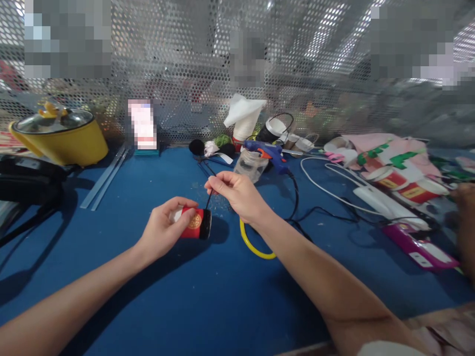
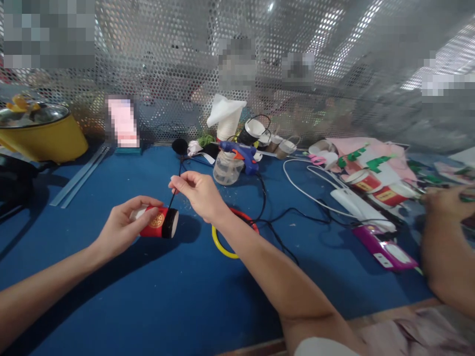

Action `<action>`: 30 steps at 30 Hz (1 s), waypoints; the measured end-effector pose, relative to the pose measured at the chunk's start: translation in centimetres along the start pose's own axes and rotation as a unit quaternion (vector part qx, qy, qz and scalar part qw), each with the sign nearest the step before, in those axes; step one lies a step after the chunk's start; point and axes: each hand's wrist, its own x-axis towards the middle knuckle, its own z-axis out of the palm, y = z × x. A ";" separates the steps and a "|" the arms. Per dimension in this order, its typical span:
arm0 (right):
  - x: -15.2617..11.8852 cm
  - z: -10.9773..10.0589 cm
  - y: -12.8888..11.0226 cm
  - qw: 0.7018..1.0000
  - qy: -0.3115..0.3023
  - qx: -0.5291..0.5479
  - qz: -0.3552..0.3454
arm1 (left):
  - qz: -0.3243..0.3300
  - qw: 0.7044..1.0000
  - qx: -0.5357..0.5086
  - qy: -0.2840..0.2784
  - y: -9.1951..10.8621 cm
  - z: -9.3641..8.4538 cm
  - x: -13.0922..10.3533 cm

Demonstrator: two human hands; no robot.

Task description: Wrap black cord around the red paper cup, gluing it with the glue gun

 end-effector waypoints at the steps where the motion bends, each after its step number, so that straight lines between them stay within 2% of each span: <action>1: 0.0 0.0 0.1 1.000 0.001 -0.014 -0.002 | 0.007 1.000 0.005 -0.002 0.1 0.0 -0.1; 8: 0.1 0.0 0.5 0.995 -0.025 -0.099 -0.002 | 0.116 0.992 0.059 0.004 0.3 -0.1 -0.9; 12: -0.1 0.0 0.7 0.992 -0.047 -0.118 -0.005 | 0.212 0.973 0.091 0.023 0.3 -0.3 -1.1; 15: -0.2 0.1 1.0 0.990 -0.053 -0.131 -0.006 | 0.260 0.958 0.113 0.033 0.3 -0.4 -1.2; 30: -0.6 0.7 1.2 0.985 -0.078 -0.149 0.026 | 0.300 0.939 0.158 0.056 0.8 -0.6 -1.5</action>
